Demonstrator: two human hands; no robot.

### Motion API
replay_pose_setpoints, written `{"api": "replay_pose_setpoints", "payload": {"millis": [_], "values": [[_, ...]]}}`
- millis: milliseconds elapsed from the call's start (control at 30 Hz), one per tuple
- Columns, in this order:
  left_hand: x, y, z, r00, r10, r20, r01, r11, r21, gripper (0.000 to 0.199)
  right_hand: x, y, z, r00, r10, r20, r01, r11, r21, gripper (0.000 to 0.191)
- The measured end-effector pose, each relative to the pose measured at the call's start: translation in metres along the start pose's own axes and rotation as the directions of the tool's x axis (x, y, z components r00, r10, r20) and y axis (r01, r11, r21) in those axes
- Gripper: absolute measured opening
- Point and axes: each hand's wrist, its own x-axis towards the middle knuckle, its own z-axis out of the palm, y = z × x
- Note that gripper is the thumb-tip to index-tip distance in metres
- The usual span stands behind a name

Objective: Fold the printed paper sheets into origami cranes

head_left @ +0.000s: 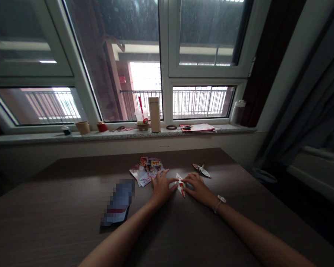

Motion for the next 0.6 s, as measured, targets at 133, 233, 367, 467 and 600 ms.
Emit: {"api": "replay_pose_setpoints", "payload": {"millis": [133,233,367,467,600], "values": [[0.0001,-0.0017,0.0003,0.999,0.039,0.021,-0.038,0.998,-0.04,0.018,0.0001,-0.0011,0.0002,1.0,0.011,0.007,-0.011,1.0,-0.013,0.031],[0.0006,-0.0036,0.0015,0.998,0.054,0.025,-0.052,0.997,-0.065,0.018,-0.0001,-0.0016,0.0005,1.0,0.016,0.005,-0.016,1.0,-0.021,0.03],[0.001,-0.0034,0.0013,0.998,0.07,-0.004,-0.07,0.991,-0.11,0.013,-0.0002,-0.0012,0.001,1.0,0.019,0.012,-0.018,0.999,-0.03,0.029],[0.0016,-0.0019,0.0005,0.998,0.048,-0.03,-0.052,0.989,-0.138,0.014,-0.0002,-0.0009,0.0007,1.0,0.021,0.016,-0.02,0.999,-0.039,0.028],[0.0022,-0.0015,-0.0004,0.999,0.007,-0.034,-0.011,0.992,-0.126,0.016,0.0,-0.0017,-0.0006,0.999,0.026,0.031,-0.025,0.999,-0.039,0.026]]}}
